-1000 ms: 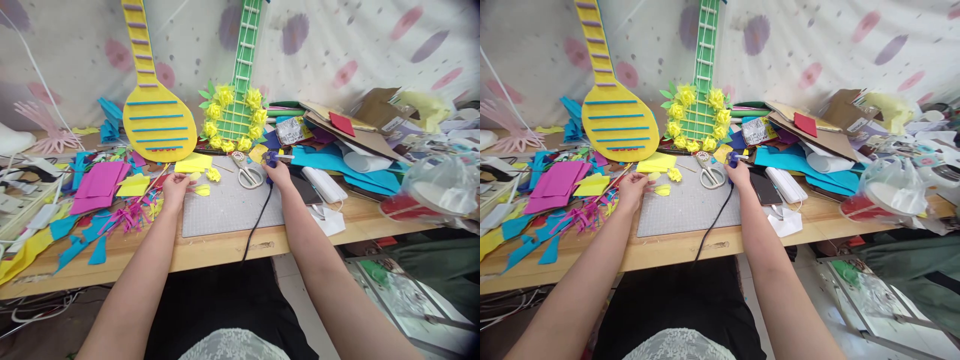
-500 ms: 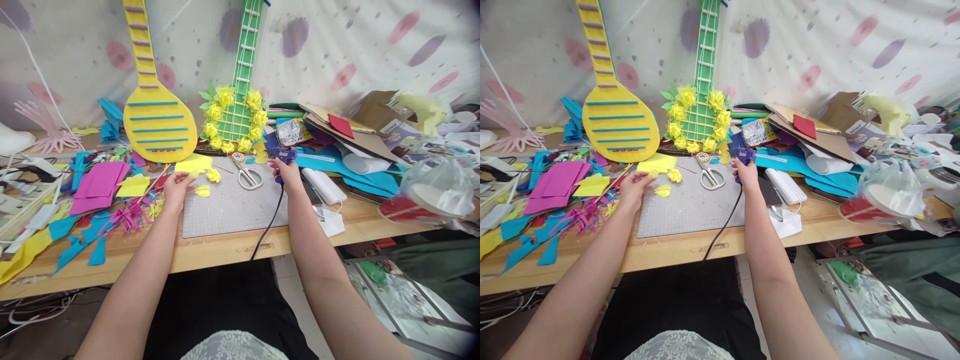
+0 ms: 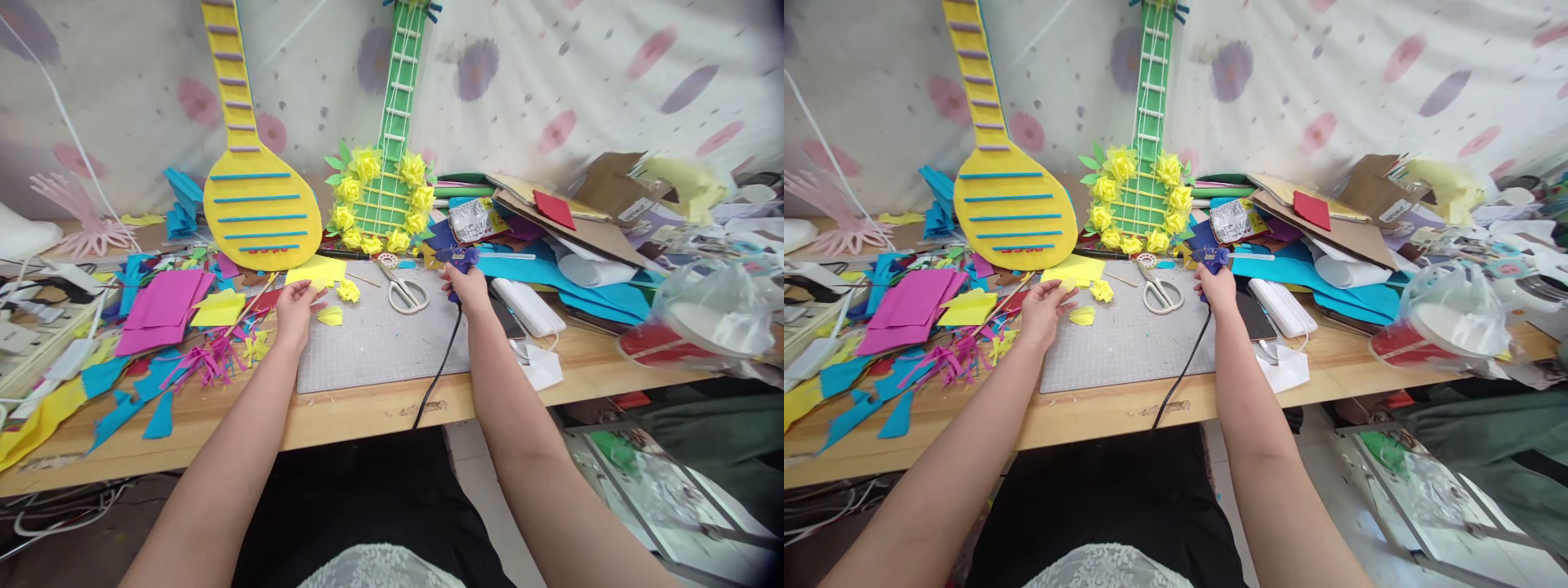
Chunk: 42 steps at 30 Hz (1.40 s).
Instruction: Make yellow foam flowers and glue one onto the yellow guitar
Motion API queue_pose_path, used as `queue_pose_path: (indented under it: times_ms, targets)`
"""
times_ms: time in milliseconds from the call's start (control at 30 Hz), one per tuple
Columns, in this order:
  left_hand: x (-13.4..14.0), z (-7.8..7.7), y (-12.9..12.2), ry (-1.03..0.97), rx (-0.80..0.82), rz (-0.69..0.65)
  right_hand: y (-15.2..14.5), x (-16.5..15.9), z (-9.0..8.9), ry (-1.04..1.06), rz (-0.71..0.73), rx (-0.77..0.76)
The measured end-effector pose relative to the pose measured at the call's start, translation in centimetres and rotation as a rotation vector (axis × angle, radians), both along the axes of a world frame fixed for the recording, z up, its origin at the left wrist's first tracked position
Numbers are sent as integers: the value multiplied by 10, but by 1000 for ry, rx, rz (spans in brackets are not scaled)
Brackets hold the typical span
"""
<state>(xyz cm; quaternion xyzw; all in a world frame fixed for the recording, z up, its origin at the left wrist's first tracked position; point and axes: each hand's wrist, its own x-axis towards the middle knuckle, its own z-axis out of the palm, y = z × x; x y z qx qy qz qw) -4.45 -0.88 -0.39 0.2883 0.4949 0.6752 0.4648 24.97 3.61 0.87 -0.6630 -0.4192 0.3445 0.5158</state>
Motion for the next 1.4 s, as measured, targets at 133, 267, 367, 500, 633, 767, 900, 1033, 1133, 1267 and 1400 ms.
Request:
queue_pose_path:
  times_ms: [133, 267, 367, 500, 633, 767, 900, 1033, 1133, 1267, 1400]
  targets:
    - [14, 14, 5, -51, 43, -59, -6, 9, 22, 261, 130, 95]
    - [34, 31, 18, -97, 86, -168, -8, 16, 31, 339, 200, -20]
    - [64, 41, 33, -181, 91, -314, -4, 13, 24, 292, 120, -113]
    - [116, 45, 55, -305, -34, -387, 2, 8, 9, 206, 104, -150]
    - [156, 42, 77, -347, -142, -381, 3, 10, 5, 155, 137, -157]
    - [175, 38, 94, -278, -181, -316, 3, 12, 5, 107, 156, -160]
    - [181, 34, 106, -161, -222, -285, 7, 15, 1, 11, 145, -154]
    - [183, 30, 110, -111, -232, -273, 8, 23, 4, -103, 69, -77]
    - [182, 28, 108, -92, -225, -267, 6, 28, 16, -37, -37, 37]
    - [179, 31, 102, -180, -183, -300, 4, 26, 28, 214, -80, 187]
    - [174, 42, 98, -281, -96, -310, 8, 17, 29, 378, -19, 222]
